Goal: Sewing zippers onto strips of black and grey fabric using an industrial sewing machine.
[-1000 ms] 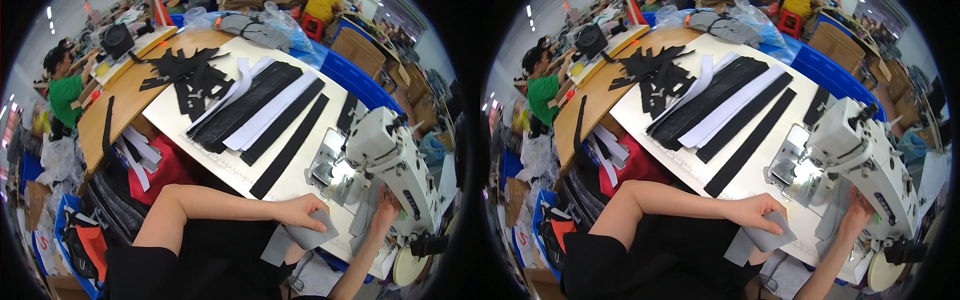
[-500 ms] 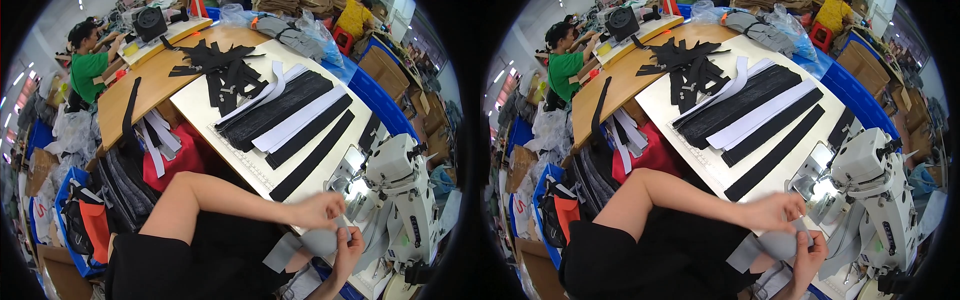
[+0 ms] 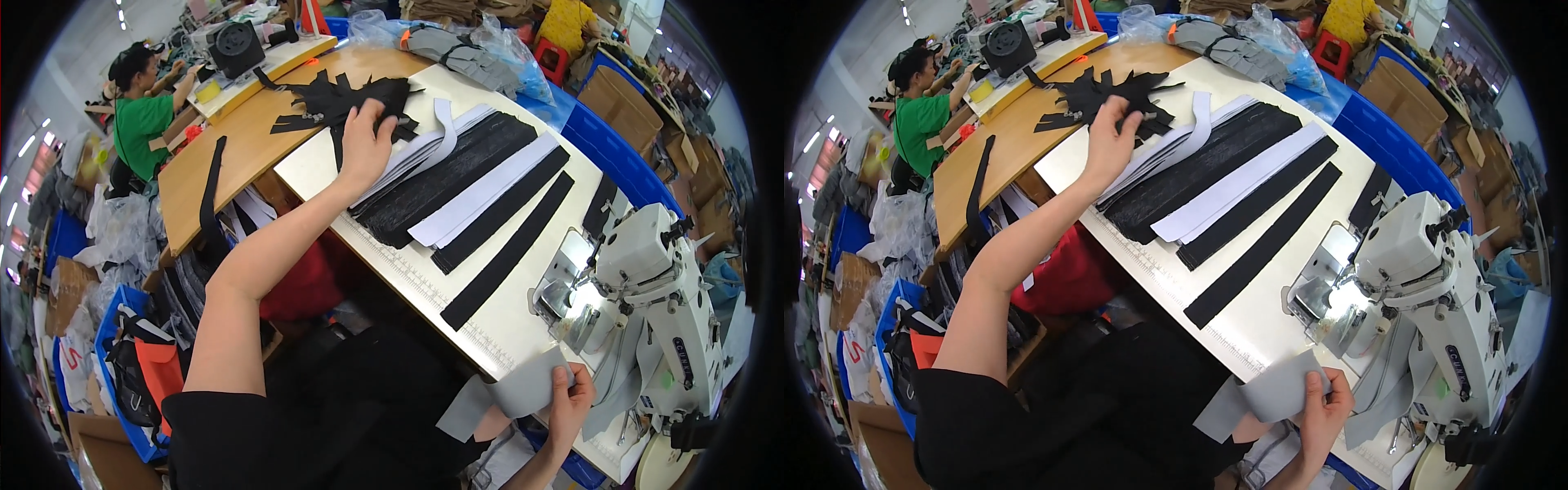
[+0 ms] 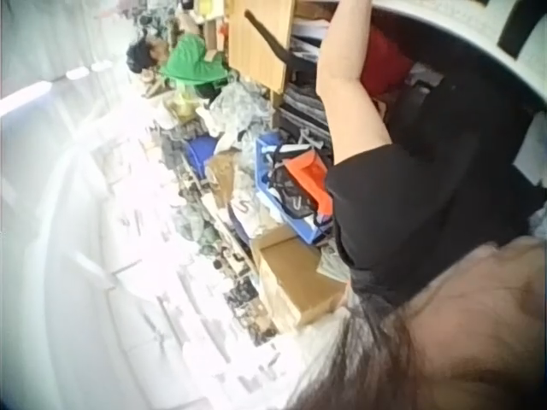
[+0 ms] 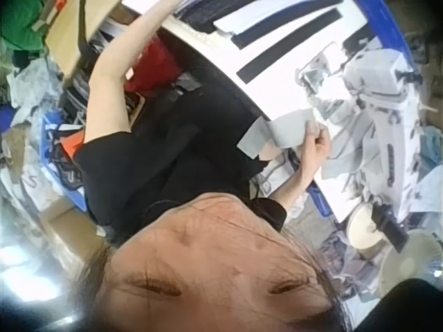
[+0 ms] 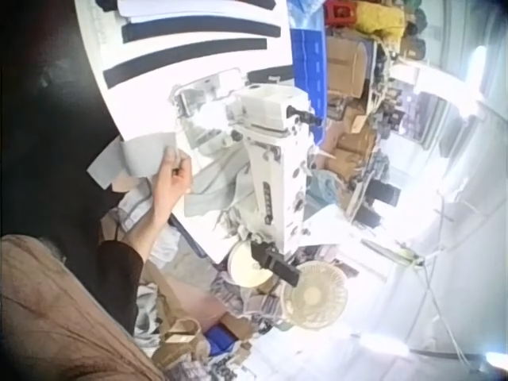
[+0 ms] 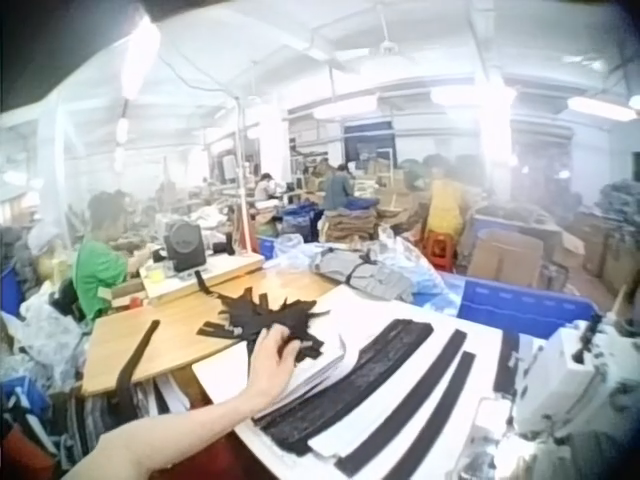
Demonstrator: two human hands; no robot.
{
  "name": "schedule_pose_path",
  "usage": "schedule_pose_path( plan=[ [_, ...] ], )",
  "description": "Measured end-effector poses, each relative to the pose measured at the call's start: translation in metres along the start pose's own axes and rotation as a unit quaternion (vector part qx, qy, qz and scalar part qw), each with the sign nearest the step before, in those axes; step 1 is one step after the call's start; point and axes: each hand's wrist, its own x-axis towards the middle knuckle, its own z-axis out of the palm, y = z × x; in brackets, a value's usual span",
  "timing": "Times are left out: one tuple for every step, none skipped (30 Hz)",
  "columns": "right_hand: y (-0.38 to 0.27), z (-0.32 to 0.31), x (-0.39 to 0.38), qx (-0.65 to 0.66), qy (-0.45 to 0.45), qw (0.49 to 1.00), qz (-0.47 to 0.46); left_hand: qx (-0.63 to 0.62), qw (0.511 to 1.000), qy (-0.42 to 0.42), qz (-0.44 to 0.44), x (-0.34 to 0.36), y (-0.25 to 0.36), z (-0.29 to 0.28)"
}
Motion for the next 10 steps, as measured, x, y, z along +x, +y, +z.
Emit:
schedule_pose_path(
  plan=[
    [0.0,-0.001,-0.002,-0.002,0.003,1.0,0.003,-0.003,1.0,-0.003,-0.001,-0.001,0.022,0.0],
    [0.0,-0.003,-0.005,-0.032,-0.024,0.998,-0.049,-0.149,0.988,-0.007,-0.041,-0.002,0.046,-0.004],
    [0.0,-0.003,-0.007,-0.06,-0.053,0.992,-0.1,-0.289,0.954,-0.011,-0.08,-0.003,0.069,-0.012],
    [-0.008,0.002,-0.011,-0.059,-0.052,0.992,-0.1,-0.263,0.96,-0.097,-0.015,-0.004,0.095,-0.022],
    [-0.024,0.014,-0.014,-0.096,-0.027,0.972,-0.211,-0.233,0.954,-0.182,0.049,-0.008,0.112,-0.028],
    [-0.041,0.027,-0.018,-0.13,-0.004,0.938,-0.321,-0.256,0.916,-0.29,0.112,-0.016,0.12,-0.03],
    [-0.055,0.035,-0.023,-0.13,-0.005,0.938,-0.321,-0.276,0.86,-0.393,0.173,-0.024,0.129,-0.029],
    [-0.069,0.042,-0.028,-0.214,-0.024,0.914,-0.344,-0.27,0.833,-0.428,0.222,-0.035,0.143,-0.031],
    [-0.076,0.046,-0.031,-0.299,-0.038,0.883,-0.36,-0.268,0.8,-0.463,0.272,-0.05,0.161,-0.031],
    [-0.074,0.05,-0.032,-0.324,-0.056,0.879,-0.346,-0.272,0.797,-0.465,0.274,-0.051,0.164,-0.03]
  ],
)
